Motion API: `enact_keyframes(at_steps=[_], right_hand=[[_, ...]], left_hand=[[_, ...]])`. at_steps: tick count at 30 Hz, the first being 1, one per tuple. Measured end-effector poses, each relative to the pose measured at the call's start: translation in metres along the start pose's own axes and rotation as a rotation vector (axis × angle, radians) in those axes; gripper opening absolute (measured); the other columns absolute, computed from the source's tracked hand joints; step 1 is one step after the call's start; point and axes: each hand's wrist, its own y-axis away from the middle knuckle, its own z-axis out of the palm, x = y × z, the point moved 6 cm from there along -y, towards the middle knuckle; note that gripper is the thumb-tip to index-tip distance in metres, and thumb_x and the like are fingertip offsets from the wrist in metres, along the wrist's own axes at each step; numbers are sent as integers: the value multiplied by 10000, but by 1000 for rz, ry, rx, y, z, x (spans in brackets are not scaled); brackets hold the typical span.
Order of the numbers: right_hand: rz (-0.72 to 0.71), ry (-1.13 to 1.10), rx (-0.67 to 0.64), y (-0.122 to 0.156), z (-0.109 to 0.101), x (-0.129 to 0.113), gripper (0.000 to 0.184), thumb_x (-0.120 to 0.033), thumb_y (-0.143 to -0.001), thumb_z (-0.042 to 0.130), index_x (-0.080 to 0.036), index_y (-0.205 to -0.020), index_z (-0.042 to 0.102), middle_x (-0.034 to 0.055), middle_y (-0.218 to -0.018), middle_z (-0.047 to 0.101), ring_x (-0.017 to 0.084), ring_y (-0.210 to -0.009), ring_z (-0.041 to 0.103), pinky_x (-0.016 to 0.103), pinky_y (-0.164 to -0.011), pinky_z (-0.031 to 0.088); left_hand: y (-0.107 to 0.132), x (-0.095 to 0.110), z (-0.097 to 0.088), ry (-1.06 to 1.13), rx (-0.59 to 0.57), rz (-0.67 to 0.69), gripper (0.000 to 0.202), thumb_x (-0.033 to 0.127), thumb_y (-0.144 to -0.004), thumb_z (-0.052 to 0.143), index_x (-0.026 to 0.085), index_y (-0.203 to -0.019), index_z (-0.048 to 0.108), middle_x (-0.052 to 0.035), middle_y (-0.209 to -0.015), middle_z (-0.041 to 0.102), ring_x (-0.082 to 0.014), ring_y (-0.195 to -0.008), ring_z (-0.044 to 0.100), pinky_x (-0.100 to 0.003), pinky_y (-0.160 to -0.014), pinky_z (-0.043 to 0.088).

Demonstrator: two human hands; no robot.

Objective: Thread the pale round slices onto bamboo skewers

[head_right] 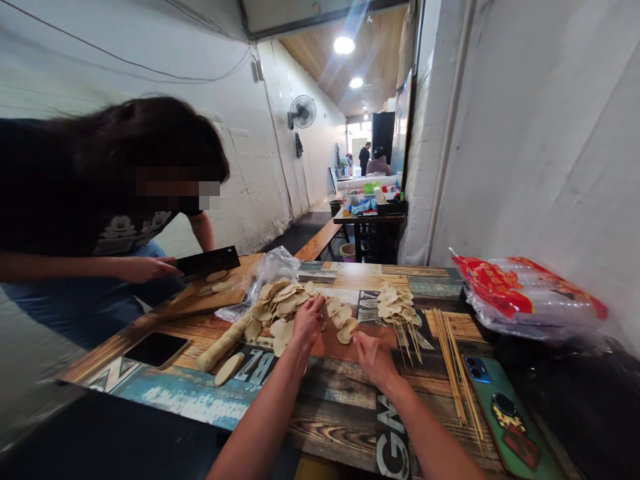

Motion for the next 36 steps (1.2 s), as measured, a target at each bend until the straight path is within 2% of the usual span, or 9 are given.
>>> enact_keyframes(at_steps=[6,10,14,16,19,23,29,33,36], right_hand=[[68,-48,13,-3,-1,4,397,-379,-913,372,-177,-781,687,47,-685,689,180,-639,604,256,-600,414],[99,14,90,-6,-18,5,381,-358,-890,399,-172,-765,708,50,-690,708,174,-626,612,248,-594,397],[230,186,269,-8,-57,17,372,-369,-905,423,-187,-820,737,66,-705,727,181,-614,617,252,-568,364],[302,315,346,-8,-77,25,330,-324,-904,443,-185,-872,741,86,-762,739,191,-652,628,261,-580,352],[405,443,348,-10,-92,39,292,-221,-902,448,-162,-930,732,108,-854,748,191,-699,633,268,-597,336],[427,560,320,-13,-96,45,298,-158,-920,419,-127,-922,715,114,-867,730,185,-758,623,265,-648,339],[402,751,356,4,-138,24,255,-183,-904,465,-130,-976,704,137,-1014,695,214,-932,614,270,-776,375],[564,815,105,38,-171,26,285,-231,-932,439,-151,-959,711,126,-957,734,207,-882,665,267,-719,412],[738,838,-73,70,-180,37,306,-294,-920,471,-144,-902,737,156,-952,745,245,-906,690,282,-685,438]], left_hand=[[8,-5,19,98,-146,-162,259,375,-759,726,153,-878,667,-83,-890,709,-163,-773,666,-273,-716,528],[6,-9,10,-17,-55,-118,235,342,-758,727,169,-902,659,-74,-869,709,-159,-740,666,-272,-695,522],[4,2,0,-485,41,137,167,272,-759,701,174,-894,692,-73,-832,713,-175,-774,656,-286,-739,494],[8,3,6,-843,-53,229,119,260,-768,672,178,-842,715,-68,-814,717,-177,-782,645,-283,-749,471],[17,-9,16,-1318,-264,230,127,278,-759,666,188,-820,732,-51,-814,718,-171,-778,632,-272,-734,444],[27,-20,21,-1637,-417,196,211,298,-700,727,200,-886,733,-44,-858,706,-181,-840,623,-266,-731,415],[31,-20,24,-1649,-440,212,216,194,-694,681,199,-910,687,-28,-902,701,-178,-862,618,-268,-719,390],[31,-21,26,-1504,-464,196,213,182,-731,606,200,-929,684,-6,-809,705,-161,-774,623,-265,-697,397],[30,-28,26,-1331,-533,129,225,228,-734,613,175,-934,701,-15,-753,709,-164,-712,624,-254,-649,416]])
